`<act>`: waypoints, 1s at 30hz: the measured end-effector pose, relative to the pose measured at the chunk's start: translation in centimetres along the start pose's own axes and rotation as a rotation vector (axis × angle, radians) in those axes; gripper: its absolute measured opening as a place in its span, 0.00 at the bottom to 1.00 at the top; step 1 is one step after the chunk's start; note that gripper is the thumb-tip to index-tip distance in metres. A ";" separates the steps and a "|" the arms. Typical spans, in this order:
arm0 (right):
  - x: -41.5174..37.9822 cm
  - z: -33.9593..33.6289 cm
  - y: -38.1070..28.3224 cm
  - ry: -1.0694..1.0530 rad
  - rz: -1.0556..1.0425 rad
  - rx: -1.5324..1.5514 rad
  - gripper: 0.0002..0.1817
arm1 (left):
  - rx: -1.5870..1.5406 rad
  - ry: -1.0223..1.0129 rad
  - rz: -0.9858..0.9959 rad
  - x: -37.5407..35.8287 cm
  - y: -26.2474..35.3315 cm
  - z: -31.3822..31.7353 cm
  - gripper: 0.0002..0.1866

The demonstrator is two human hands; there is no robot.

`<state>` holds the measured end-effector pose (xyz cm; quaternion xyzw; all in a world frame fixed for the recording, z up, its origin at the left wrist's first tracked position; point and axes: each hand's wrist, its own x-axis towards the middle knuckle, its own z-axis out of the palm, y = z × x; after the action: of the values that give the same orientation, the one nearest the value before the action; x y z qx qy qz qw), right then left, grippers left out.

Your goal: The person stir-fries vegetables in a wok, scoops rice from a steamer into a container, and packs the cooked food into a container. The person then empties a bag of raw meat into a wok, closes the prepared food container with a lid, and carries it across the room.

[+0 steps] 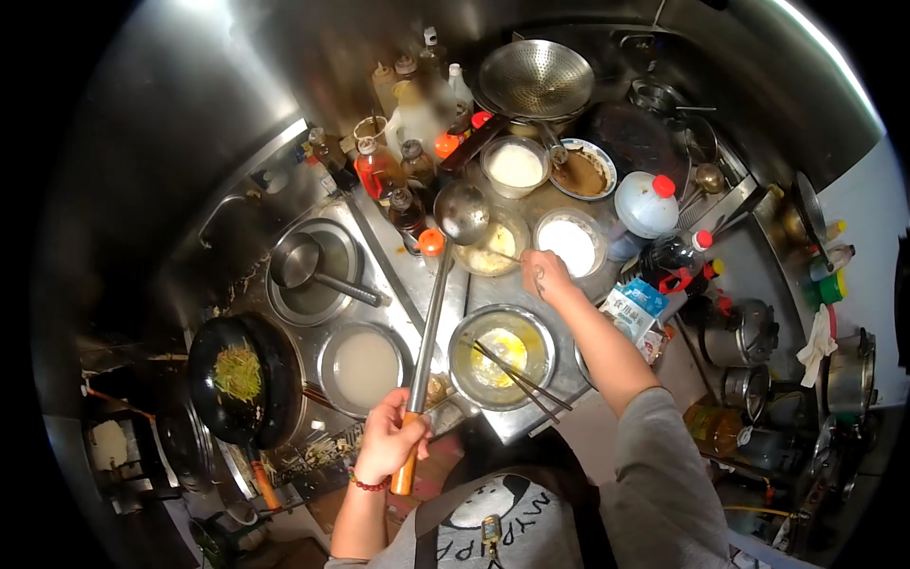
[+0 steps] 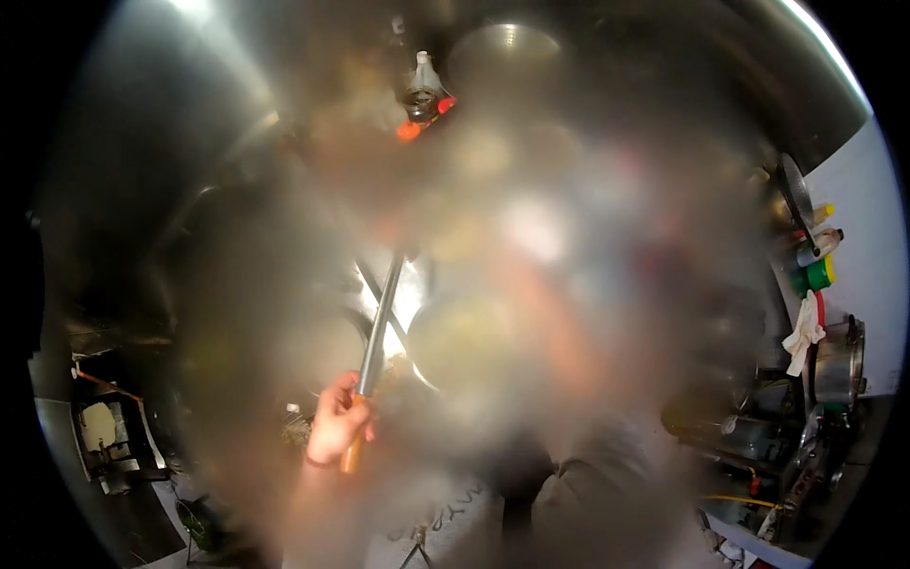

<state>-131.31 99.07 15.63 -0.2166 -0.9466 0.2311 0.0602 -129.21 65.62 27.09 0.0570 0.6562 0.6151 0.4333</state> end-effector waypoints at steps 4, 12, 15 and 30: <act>1.8 3.7 4.4 0.056 -0.110 0.326 0.08 | 0.046 0.019 0.001 0.5 -0.6 0.4 0.08; -0.7 -5.8 1.4 -0.008 0.373 0.657 0.08 | 0.029 0.029 -0.008 0.1 -1.1 0.6 0.07; -1.0 -7.5 1.3 0.209 0.021 0.107 0.09 | -0.190 -0.055 -0.099 -1.7 -1.0 -0.3 0.10; -19.9 1.9 -28.0 -1.195 0.230 1.355 0.21 | -0.370 0.321 0.535 -8.5 -8.6 -10.3 0.21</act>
<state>-124.47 67.22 26.67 -0.0720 -0.4545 0.8162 -0.3494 -126.58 50.63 22.61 0.0501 0.5554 0.8162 0.1515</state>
